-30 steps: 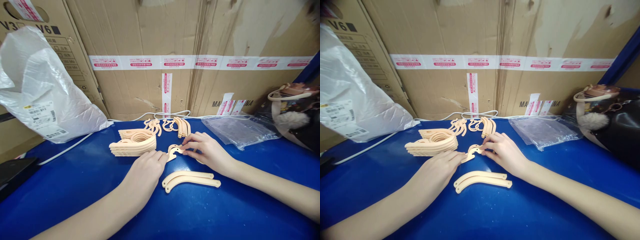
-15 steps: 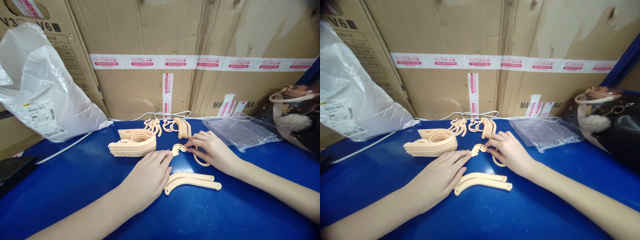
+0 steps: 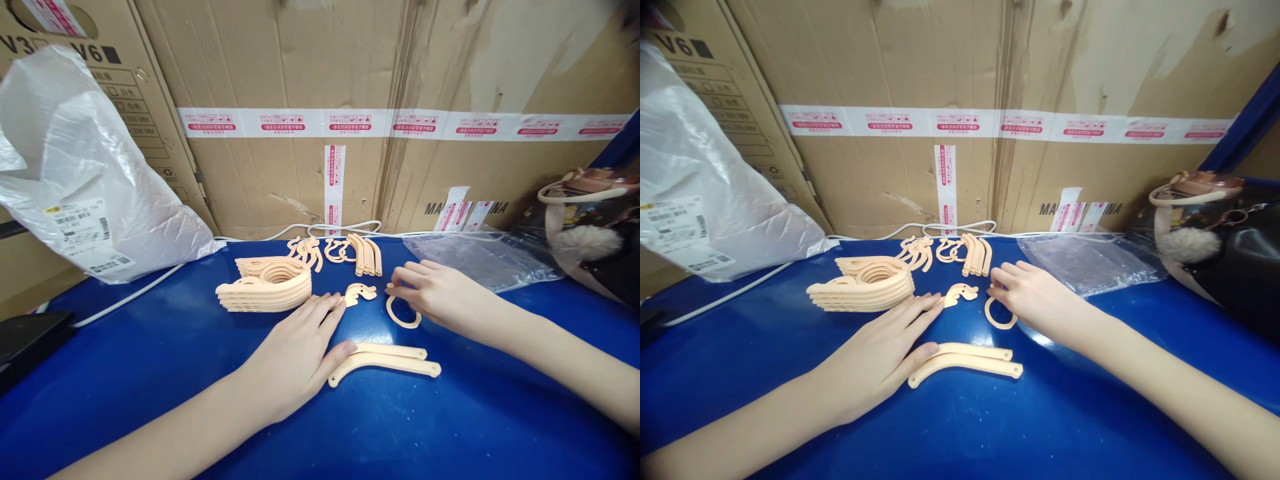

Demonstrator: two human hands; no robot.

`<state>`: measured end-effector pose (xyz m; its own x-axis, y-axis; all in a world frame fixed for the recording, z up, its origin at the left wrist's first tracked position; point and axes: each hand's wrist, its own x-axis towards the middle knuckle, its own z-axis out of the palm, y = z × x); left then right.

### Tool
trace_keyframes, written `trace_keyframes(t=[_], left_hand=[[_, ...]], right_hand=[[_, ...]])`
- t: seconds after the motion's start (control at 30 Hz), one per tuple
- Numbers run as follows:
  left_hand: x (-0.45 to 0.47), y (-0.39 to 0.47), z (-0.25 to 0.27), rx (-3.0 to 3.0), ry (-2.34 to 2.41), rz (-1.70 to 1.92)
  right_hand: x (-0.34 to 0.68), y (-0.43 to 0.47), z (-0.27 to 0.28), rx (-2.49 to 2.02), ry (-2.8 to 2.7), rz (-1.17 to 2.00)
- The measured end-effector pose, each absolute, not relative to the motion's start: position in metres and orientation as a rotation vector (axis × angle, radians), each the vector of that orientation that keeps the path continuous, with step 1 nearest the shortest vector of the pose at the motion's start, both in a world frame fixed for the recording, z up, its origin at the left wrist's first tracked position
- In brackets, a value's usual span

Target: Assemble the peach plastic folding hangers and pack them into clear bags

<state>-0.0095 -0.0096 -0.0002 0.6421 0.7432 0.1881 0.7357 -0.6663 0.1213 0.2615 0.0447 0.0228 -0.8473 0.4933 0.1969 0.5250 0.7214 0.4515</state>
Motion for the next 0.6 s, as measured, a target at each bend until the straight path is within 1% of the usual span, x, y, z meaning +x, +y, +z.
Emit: trace_keyframes(t=[0.1, 0.17, 0.47, 0.6], left_hand=[[-0.0088, -0.0097, 0.0, 2.802, 1.269, 0.341], [-0.0081, -0.0091, 0.0004, 2.788, 1.274, 0.341], [-0.0081, -0.0081, 0.001, 2.773, 1.253, 0.334], [-0.0104, -0.0079, -0.0055, 2.762, 1.259, 0.396]], right_hand=[[0.2597, 0.0447, 0.0202, -0.822, -2.842, -0.888], [0.259, 0.0452, 0.0186, -0.812, -2.841, -0.906], [0.2613, 0.0475, 0.0159, -0.862, -2.851, -0.854], [0.2627, 0.0482, 0.0165, -0.843, -2.827, -0.859]])
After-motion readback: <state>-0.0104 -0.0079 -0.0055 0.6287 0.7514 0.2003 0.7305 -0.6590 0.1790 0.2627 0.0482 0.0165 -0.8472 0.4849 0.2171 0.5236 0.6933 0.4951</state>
